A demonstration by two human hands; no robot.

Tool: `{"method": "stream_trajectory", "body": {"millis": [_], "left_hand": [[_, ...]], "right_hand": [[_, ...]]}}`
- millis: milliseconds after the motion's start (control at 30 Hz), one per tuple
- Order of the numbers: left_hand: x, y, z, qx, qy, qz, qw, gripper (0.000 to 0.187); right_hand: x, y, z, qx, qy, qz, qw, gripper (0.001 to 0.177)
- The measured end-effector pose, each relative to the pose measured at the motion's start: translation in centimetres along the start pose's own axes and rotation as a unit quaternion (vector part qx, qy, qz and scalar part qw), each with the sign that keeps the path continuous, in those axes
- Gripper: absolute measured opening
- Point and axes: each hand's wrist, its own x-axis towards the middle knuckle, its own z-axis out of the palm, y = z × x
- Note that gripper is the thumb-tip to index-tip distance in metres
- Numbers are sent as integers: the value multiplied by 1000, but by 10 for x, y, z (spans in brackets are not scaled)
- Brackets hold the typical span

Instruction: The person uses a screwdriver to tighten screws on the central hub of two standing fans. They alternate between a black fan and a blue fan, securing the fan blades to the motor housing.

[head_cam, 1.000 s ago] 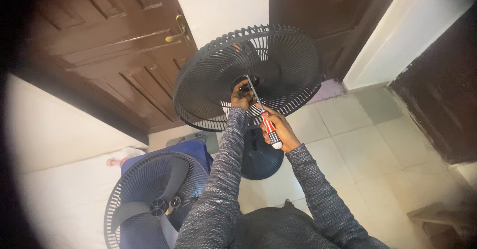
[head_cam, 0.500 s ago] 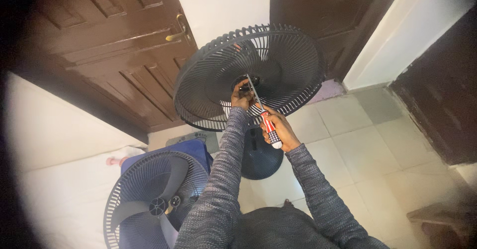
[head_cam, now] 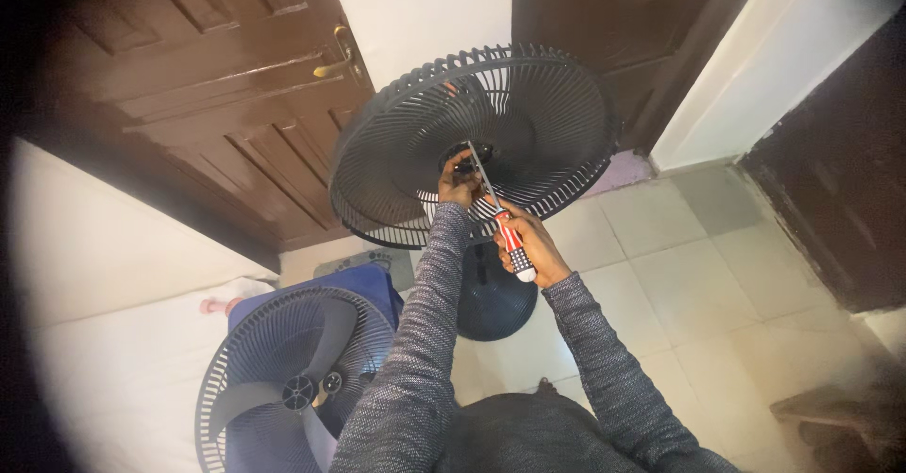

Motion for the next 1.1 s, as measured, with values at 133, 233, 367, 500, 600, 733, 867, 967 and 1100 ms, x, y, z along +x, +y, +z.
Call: {"method": "stream_trajectory", "body": {"millis": [133, 233, 367, 500, 600, 733, 867, 967, 1100], "left_hand": [[-2, 3, 2, 12, 23, -22, 999, 52], [-1, 4, 4, 3, 30, -31, 999, 53], [-3, 6, 4, -11, 29, -42, 999, 52], [-7, 10, 3, -1, 8, -11, 1000, 50], [-8, 9, 3, 33, 13, -5, 999, 53], [1, 2, -1, 11, 15, -23, 1000, 55], [15, -16, -7, 8, -11, 3, 1000, 60], [29, -24, -11, -3, 4, -15, 1000, 61], [34, -31, -15, 19, -17, -6, 1000, 60]], "right_hand": [[-1, -1, 0, 22, -15, -5, 1000, 59], [1, 0, -1, 24, -19, -10, 999, 59], [1, 1, -1, 24, -19, -9, 999, 59], [2, 2, -2, 28, -20, -9, 999, 59], [4, 4, -4, 31, -15, -6, 999, 59], [7, 4, -4, 41, -16, -7, 999, 58], [4, -2, -2, -46, 49, -7, 998, 55], [4, -11, 8, -206, 93, -40, 973, 56], [2, -26, 23, -342, 120, -49, 931, 56]]}}
